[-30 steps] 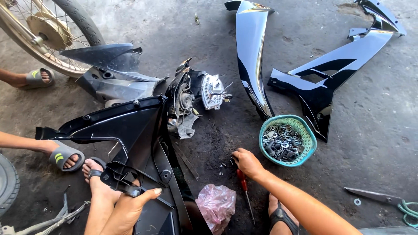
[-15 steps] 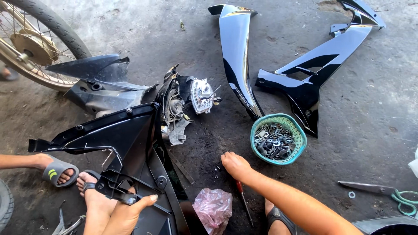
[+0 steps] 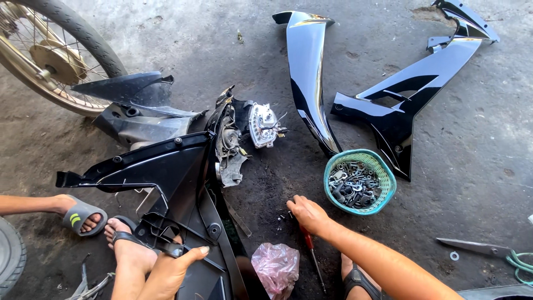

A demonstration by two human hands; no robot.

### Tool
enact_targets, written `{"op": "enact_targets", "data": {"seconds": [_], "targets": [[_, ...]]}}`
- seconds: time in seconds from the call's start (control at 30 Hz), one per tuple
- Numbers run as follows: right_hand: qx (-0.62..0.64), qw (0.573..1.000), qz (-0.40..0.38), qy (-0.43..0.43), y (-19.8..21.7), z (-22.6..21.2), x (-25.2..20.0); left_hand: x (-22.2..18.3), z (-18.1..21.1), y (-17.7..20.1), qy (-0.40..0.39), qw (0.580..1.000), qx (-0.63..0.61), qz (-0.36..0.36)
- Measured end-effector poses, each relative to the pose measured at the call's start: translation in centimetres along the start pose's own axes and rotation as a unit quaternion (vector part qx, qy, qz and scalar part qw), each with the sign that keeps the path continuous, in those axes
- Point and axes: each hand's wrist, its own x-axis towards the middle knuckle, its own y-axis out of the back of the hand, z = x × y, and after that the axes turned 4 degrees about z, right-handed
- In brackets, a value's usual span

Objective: The person kneels on a concrete apron and disassembles black motorcycle fairing panels, using a screwdriver to remove screws and pulling fasteners from a basket. They lift and reposition the large front fairing, then work on a headlight assembly, unplugging its wiring connectors by hand.

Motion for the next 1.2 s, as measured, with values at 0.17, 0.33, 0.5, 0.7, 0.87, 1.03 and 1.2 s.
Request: {"op": "enact_targets", "data": {"seconds": [0.17, 0.33, 0.5, 0.7, 0.87, 1.03, 1.2], "targets": [[0.051, 0.998, 0.013, -0.025, 0.4, 0.1, 0.0, -2.1, 1.3, -1.2, -0.037, 0.999, -0.021, -0.011], [0.132, 0.987, 0.005, -0.092, 2.6, -0.8, -0.1, -4.4, 3.3, -2.0, -0.011, 0.999, -0.035, -0.012], [0.134, 0.988, 0.047, -0.068, 1.1, 0.8, -0.5, -5.3, 3.9, -2.6, -0.003, 0.998, -0.059, -0.035], [0.24, 0.96, 0.066, -0.13, 2.7, -0.3, -0.9, -5.3, 3.7, -2.7, 0.002, 0.996, -0.074, -0.045], [0.319, 0.911, 0.073, -0.249, 2.2, 0.0, -0.7, -5.7, 4.6, -3.6, -0.002, 0.996, -0.071, -0.056], [0.388, 0.871, 0.085, -0.288, 3.6, -1.2, -1.5, -5.6, 4.6, -4.5, 0.0, 0.997, -0.05, -0.063], [0.366, 0.899, 0.103, -0.218, 6.3, -2.5, -1.8, -6.2, 5.9, -6.1, 0.007, 0.998, -0.03, -0.057]]}}
